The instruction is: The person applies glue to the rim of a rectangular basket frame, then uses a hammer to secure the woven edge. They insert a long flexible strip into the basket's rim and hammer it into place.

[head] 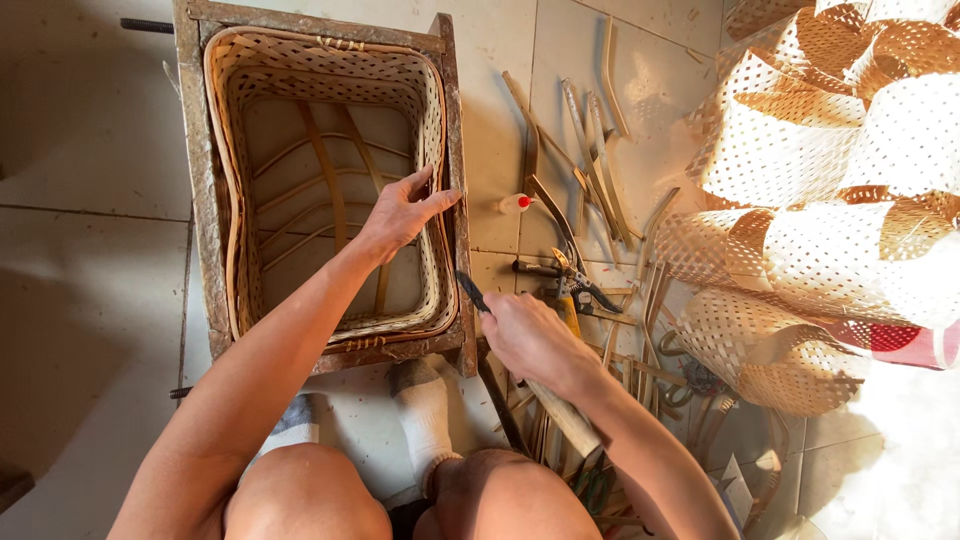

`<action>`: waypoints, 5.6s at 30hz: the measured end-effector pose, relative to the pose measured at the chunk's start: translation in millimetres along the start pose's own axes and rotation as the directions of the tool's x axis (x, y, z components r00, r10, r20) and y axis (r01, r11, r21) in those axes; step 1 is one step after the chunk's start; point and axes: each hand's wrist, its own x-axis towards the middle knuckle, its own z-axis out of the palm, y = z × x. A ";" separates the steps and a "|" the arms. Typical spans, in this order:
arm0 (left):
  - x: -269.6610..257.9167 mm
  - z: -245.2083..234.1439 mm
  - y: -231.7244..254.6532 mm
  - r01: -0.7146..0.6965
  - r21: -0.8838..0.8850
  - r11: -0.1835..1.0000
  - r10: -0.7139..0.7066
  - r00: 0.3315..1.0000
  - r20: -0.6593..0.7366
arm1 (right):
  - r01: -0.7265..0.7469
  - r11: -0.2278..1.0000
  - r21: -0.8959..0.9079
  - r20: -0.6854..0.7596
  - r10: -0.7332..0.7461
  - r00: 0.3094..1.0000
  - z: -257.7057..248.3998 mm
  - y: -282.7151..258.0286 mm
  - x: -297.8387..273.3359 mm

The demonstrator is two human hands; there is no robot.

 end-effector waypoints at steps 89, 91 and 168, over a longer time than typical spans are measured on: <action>-208.5 -41.9 -47.0 -0.471 0.865 0.173 0.511 0.793 0.330 | 0.240 0.862 0.447 -0.662 0.139 0.736 56.3 12.8 183.1; -212.8 -38.4 -51.6 -0.475 0.862 0.176 0.528 0.784 0.325 | 0.273 0.761 0.588 -0.587 0.169 0.792 57.5 14.2 183.1; -401.6 -193.0 -62.3 0.060 0.370 0.927 0.101 0.911 -0.400 | 0.525 0.798 0.297 -0.814 -0.076 0.576 127.2 38.7 77.5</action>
